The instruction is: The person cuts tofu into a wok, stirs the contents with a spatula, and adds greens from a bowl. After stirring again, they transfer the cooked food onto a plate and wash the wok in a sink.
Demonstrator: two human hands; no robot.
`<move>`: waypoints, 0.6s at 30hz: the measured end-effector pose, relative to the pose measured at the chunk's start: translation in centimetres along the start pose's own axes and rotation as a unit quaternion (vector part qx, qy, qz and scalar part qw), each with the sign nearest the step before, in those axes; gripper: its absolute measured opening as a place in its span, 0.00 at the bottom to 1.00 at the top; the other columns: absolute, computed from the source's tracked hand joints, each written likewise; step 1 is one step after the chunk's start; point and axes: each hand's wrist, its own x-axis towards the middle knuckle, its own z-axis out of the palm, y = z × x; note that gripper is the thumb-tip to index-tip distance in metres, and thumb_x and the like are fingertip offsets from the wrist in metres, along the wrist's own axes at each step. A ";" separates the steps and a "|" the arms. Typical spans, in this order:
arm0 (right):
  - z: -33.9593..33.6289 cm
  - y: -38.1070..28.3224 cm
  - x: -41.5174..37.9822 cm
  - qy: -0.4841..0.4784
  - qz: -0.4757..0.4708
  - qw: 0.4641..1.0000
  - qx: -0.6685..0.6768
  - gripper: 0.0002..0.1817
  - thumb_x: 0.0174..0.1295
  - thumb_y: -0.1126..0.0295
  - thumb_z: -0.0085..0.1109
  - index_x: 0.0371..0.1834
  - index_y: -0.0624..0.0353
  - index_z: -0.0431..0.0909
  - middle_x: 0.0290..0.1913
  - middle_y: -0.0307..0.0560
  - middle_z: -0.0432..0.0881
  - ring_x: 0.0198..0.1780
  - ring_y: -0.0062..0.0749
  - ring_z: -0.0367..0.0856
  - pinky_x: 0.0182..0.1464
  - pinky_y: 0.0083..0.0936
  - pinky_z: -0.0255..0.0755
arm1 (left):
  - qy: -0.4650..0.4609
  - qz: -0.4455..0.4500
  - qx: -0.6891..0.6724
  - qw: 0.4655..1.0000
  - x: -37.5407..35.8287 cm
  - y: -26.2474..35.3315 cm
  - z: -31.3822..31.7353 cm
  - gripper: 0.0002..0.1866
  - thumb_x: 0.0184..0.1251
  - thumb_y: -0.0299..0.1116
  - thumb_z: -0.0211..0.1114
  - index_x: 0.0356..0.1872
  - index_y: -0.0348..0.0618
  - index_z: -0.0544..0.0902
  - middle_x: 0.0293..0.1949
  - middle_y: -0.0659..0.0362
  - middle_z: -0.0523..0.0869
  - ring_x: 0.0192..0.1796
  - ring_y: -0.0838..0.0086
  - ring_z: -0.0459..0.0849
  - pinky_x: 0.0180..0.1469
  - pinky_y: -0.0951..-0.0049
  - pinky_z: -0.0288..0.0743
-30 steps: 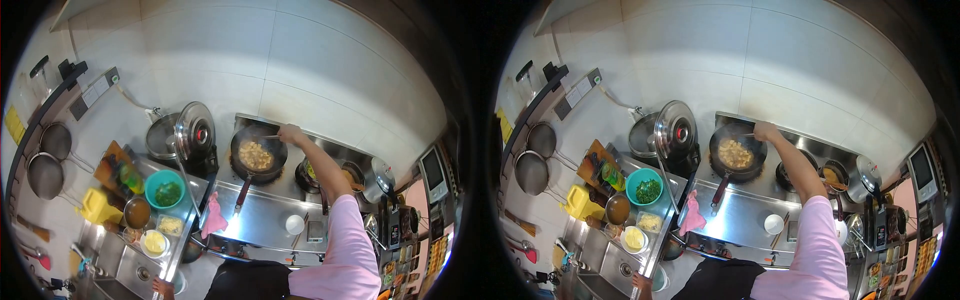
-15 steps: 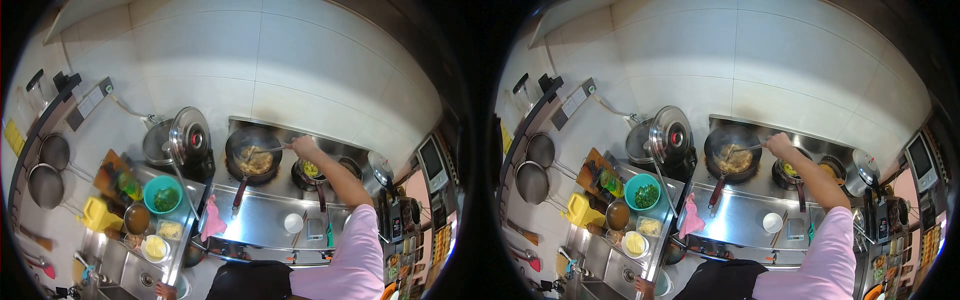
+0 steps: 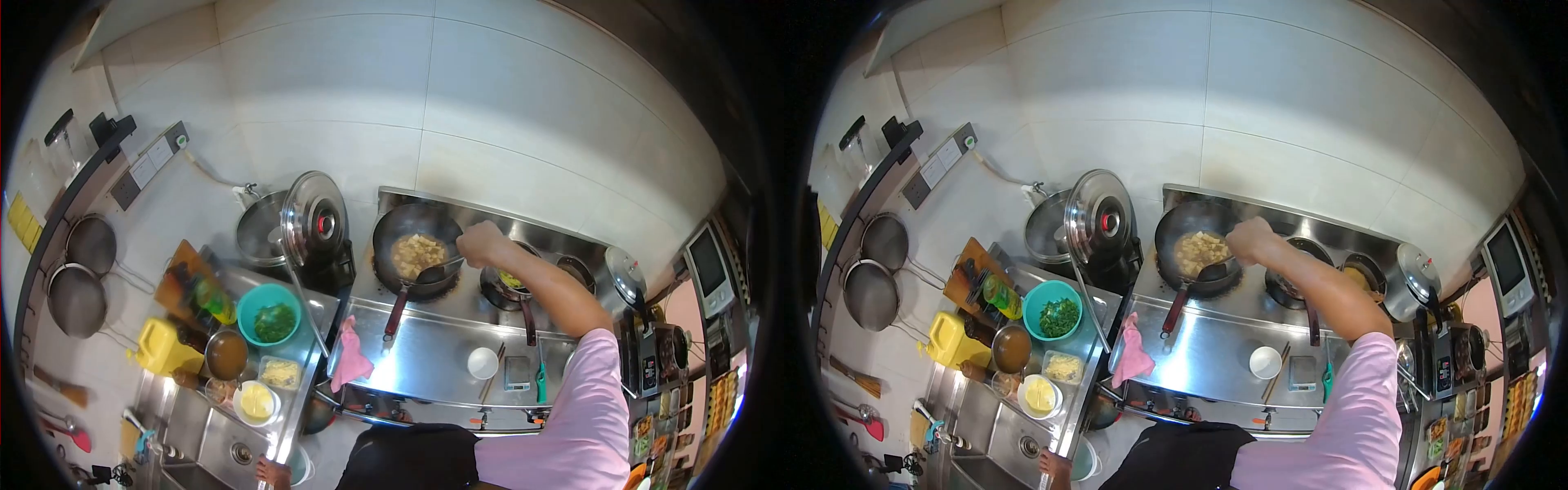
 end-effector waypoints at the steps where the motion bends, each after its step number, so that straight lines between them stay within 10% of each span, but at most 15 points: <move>1: 1.3 -0.3 0.8 -0.002 -0.005 1.000 0.015 0.08 0.48 0.71 0.64 0.32 0.56 0.89 0.38 0.52 0.89 0.44 0.48 0.89 0.43 0.40 0.81 | -0.004 0.006 0.000 1.000 -0.2 0.0 -0.2 0.43 0.51 0.35 0.74 0.67 0.52 0.58 0.60 0.48 0.69 0.68 0.52 0.66 0.73 0.51 0.50; 18: -1.9 1.2 4.5 -0.030 -0.039 0.994 0.095 0.12 0.47 0.73 0.59 0.33 0.65 0.88 0.37 0.61 0.87 0.43 0.56 0.87 0.40 0.44 0.80 | 0.009 -0.009 -0.003 1.000 0.3 0.1 0.0 0.47 0.44 0.32 0.76 0.67 0.54 0.58 0.62 0.50 0.67 0.70 0.53 0.64 0.73 0.51 0.52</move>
